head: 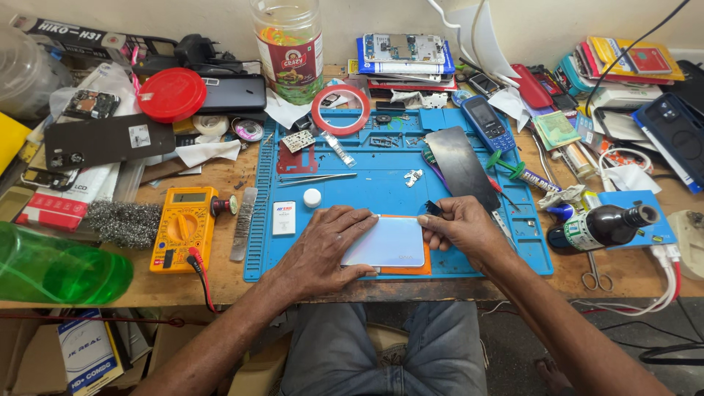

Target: The person is repairing a smartphone by applying a liquid from a bottle to the back of the device and using a small tool to manipulate components. They handle the phone and a small orange packet throughout the process.

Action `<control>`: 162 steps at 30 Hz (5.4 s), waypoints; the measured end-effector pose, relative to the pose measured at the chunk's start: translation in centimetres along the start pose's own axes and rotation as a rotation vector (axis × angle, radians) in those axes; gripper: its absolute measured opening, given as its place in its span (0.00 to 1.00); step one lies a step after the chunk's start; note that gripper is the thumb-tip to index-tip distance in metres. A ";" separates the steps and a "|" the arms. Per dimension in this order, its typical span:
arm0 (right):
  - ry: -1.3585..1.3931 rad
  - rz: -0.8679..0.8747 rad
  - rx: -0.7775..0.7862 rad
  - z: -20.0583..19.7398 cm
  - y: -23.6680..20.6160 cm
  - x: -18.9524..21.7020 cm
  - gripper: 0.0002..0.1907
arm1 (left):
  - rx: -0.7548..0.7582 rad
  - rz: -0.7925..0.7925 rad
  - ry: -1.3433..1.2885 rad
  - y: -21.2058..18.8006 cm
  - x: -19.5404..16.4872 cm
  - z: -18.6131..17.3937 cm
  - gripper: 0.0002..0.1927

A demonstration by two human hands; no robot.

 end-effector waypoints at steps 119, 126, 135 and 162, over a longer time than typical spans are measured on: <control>-1.054 -0.759 -0.422 -2.3 -9.8 9.5 0.35 | -0.101 0.075 0.111 0.2 -0.7 -1.6 0.35; -0.171 -0.727 -0.599 -9.6 -14.7 5.7 0.32 | -0.108 0.085 0.103 -0.3 -0.3 -2.4 0.33; 0.016 -0.616 -0.815 -15.9 -17.5 -1.8 0.27 | -0.123 0.062 0.137 -0.2 0.2 -2.5 0.34; -0.025 0.096 0.063 -1.0 -1.3 -0.9 0.16 | -0.136 0.062 -0.035 0.1 0.3 -1.9 0.45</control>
Point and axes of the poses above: each hand's wrist, its own y-axis towards the middle knuckle, its own z-axis out of the palm, x = y × z, the point moved 8 cm from there along y, towards the middle knuckle, and after that the axes turned 10 degrees about y, right-handed, at the moved point
